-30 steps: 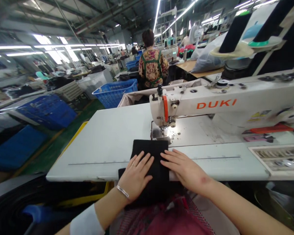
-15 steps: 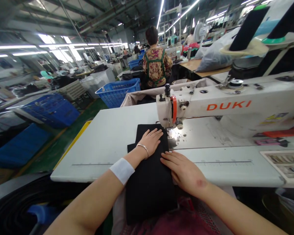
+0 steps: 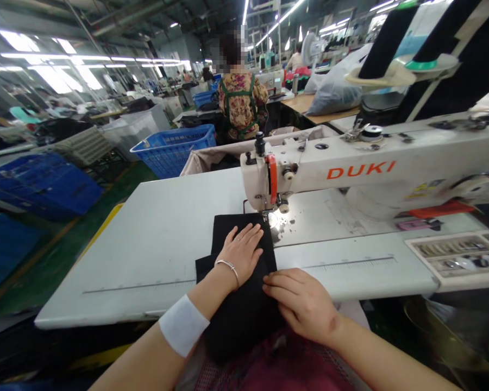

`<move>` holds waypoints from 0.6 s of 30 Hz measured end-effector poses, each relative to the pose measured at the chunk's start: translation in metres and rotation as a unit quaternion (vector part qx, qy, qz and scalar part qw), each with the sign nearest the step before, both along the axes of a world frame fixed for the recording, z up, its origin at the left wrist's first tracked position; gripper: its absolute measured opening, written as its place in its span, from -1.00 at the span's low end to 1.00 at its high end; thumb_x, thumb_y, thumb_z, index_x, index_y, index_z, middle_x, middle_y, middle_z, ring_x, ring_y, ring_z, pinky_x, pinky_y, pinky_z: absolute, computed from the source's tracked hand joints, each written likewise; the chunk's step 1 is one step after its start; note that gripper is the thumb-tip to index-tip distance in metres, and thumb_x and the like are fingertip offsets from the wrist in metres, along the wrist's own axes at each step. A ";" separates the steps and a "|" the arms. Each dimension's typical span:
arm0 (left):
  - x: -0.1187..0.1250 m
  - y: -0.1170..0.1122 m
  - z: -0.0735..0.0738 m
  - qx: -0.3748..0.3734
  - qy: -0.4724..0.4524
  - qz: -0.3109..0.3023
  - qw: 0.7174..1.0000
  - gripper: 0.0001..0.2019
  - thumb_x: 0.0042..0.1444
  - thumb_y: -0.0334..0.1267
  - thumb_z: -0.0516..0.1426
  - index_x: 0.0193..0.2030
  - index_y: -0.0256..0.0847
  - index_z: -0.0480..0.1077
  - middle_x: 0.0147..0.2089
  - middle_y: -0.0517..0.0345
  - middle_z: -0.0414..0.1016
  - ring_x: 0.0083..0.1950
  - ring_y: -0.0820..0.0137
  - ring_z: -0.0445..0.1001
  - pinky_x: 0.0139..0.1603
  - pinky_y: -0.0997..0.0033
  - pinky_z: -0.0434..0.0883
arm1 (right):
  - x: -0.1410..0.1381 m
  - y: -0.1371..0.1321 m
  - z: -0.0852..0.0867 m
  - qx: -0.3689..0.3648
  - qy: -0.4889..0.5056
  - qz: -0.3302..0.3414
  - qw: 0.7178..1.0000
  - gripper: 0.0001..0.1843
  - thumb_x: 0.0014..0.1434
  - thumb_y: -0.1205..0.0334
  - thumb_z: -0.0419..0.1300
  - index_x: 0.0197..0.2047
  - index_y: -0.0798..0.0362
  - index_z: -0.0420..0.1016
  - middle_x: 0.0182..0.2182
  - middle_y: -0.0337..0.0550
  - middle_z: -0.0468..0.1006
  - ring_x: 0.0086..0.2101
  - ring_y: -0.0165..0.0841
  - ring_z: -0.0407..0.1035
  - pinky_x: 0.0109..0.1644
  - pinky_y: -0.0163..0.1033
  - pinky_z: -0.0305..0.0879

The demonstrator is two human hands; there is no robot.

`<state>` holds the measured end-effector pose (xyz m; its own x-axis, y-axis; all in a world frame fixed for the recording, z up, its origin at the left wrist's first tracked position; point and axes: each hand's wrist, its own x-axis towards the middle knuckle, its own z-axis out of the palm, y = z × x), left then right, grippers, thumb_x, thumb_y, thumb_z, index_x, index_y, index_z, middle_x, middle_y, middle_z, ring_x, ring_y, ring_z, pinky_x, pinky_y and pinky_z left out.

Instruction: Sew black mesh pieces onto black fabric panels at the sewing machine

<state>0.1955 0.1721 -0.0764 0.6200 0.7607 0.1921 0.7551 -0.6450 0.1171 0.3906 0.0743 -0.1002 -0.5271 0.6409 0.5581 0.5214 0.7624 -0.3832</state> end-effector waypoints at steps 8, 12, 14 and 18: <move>-0.023 -0.012 0.002 -0.016 -0.111 0.151 0.982 -0.84 0.19 -0.18 0.15 -0.24 -0.19 0.29 -0.17 0.06 0.33 -0.07 0.18 0.33 0.00 0.09 0.33 | -0.003 0.001 0.001 -0.037 -0.003 -0.093 0.995 -0.47 0.17 0.46 0.03 0.22 0.11 0.29 0.17 -0.01 0.36 0.14 -0.20 0.21 0.23 0.02 0.22; -0.023 -0.004 0.024 -0.096 -0.161 0.078 0.979 -0.87 0.22 -0.23 0.12 -0.25 -0.17 0.22 -0.30 0.20 0.32 -0.26 0.34 0.35 -0.19 0.31 0.36 | -0.006 0.001 0.003 -0.065 -0.002 -0.097 0.993 -0.40 0.14 0.47 0.03 0.27 0.11 0.21 0.20 0.03 0.30 0.16 -0.17 0.19 0.24 0.05 0.23; -0.017 0.009 0.043 -0.083 -0.188 0.034 0.978 -0.86 0.21 -0.20 0.14 -0.25 -0.16 0.25 -0.29 0.23 0.35 -0.26 0.38 0.37 -0.18 0.35 0.36 | -0.006 0.000 0.004 -0.081 0.012 -0.104 0.991 -0.34 0.12 0.49 0.01 0.31 0.13 0.14 0.30 0.09 0.13 0.21 -0.16 0.12 0.25 0.04 0.22; 0.002 0.029 0.059 -0.043 -0.111 -0.059 0.991 -0.90 0.20 -0.23 0.17 -0.21 -0.17 0.36 -0.17 0.16 0.45 -0.07 0.30 0.41 0.03 0.26 0.36 | -0.002 -0.001 0.004 -0.087 -0.003 -0.104 0.991 -0.34 0.09 0.50 0.02 0.29 0.13 0.18 0.32 0.12 0.06 0.24 -0.13 0.07 0.25 0.06 0.21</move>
